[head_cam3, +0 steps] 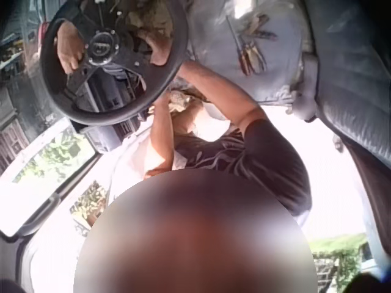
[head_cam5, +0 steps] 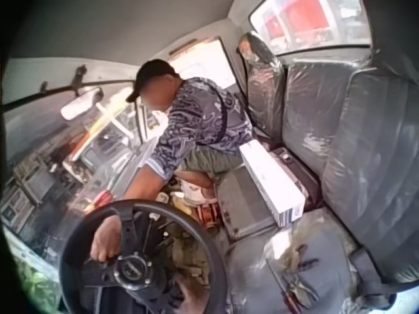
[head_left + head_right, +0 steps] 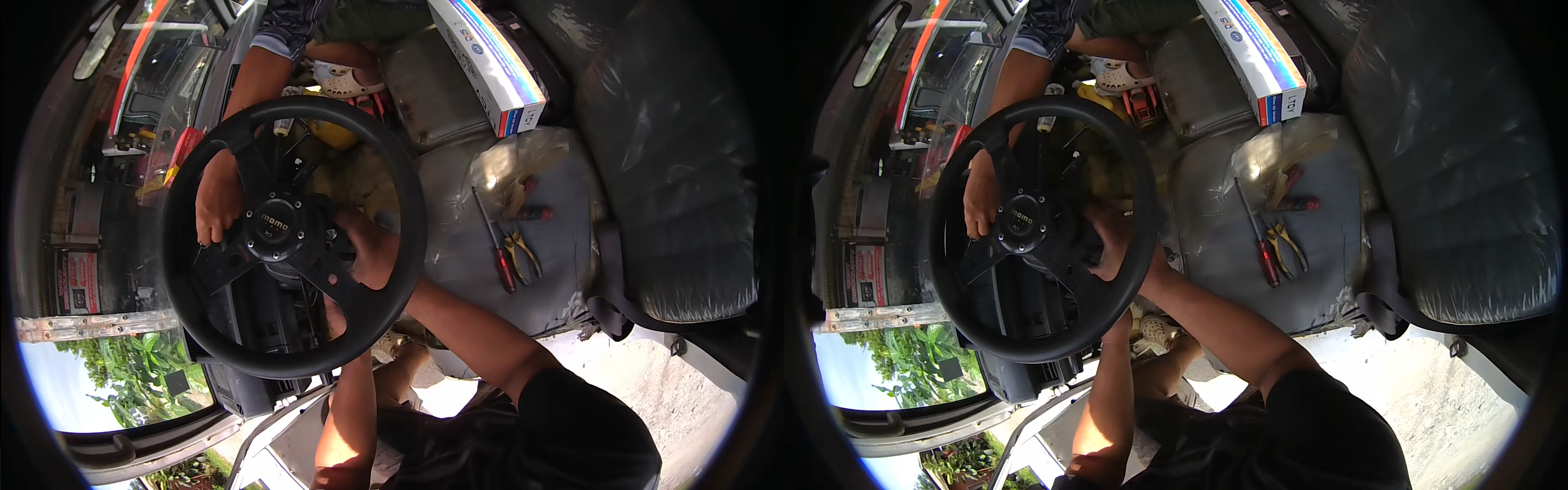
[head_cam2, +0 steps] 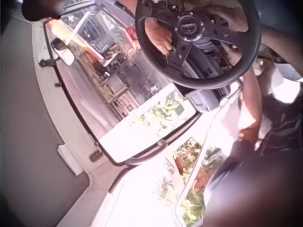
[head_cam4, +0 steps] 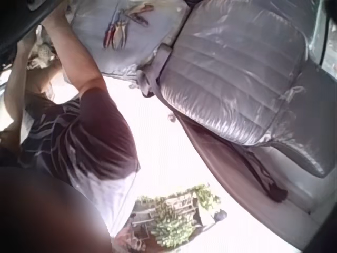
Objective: The person removes a steering wheel from a vehicle. They use a screwdriver to loosen bolts on the steering column, detach the wheel, and then remove a retaining nut from the column.
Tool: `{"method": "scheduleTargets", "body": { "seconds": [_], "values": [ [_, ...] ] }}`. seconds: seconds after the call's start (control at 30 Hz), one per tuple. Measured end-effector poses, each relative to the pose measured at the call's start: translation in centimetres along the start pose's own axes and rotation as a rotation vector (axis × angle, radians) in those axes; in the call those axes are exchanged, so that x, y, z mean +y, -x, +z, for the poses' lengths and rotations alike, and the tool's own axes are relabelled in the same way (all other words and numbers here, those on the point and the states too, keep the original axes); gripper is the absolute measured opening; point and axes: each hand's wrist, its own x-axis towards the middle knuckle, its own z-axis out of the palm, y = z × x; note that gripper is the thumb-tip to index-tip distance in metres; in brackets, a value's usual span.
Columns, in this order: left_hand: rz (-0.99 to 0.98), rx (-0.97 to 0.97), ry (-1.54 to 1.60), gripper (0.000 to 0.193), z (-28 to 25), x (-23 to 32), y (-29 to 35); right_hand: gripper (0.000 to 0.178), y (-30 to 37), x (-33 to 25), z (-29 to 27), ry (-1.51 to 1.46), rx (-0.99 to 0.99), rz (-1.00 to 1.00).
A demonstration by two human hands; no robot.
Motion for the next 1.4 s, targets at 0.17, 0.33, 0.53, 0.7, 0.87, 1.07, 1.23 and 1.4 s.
{"method": "scheduleTargets", "body": {
  "seconds": [0.17, 0.33, 0.53, 0.7, 0.87, 1.07, 1.23, 1.4],
  "values": [
    [0.019, 0.160, -0.207, 0.032, 2.8, 2.2, -1.0, 0.079, -1.6, 2.5, -4.8, -0.086, -0.100, 0.190],
    [-0.030, 0.185, -0.139, 0.046, 3.8, 3.7, -2.1, 0.079, -4.2, 3.4, -5.9, 0.018, -0.123, 0.153],
    [-0.039, -0.066, -0.348, 0.055, -0.4, 6.8, 0.7, 0.057, -6.9, 6.2, -3.3, -0.037, -0.112, 0.272],
    [-0.160, -0.481, -0.594, 0.053, -9.8, 11.0, 5.4, 0.048, -8.9, 6.8, -1.6, 0.077, 0.080, 0.068],
    [-0.278, -0.044, -0.365, 0.032, -13.8, 14.7, 6.8, 0.048, -11.3, 7.3, -2.4, -0.086, 0.046, 0.134],
    [0.183, -0.053, -1.030, 0.029, -17.9, 19.5, -2.5, 0.060, -14.6, 8.8, -2.2, -0.097, -0.004, 0.003],
    [0.099, 0.094, -0.384, 0.026, -15.3, 18.8, -11.6, 0.071, -14.9, 10.2, -2.0, -0.122, -0.001, 0.052],
    [-0.300, -0.346, -0.150, 0.032, -9.3, 18.6, -22.1, 0.072, -14.5, 11.1, -2.4, -0.129, -0.011, 0.084]
  ]
}}
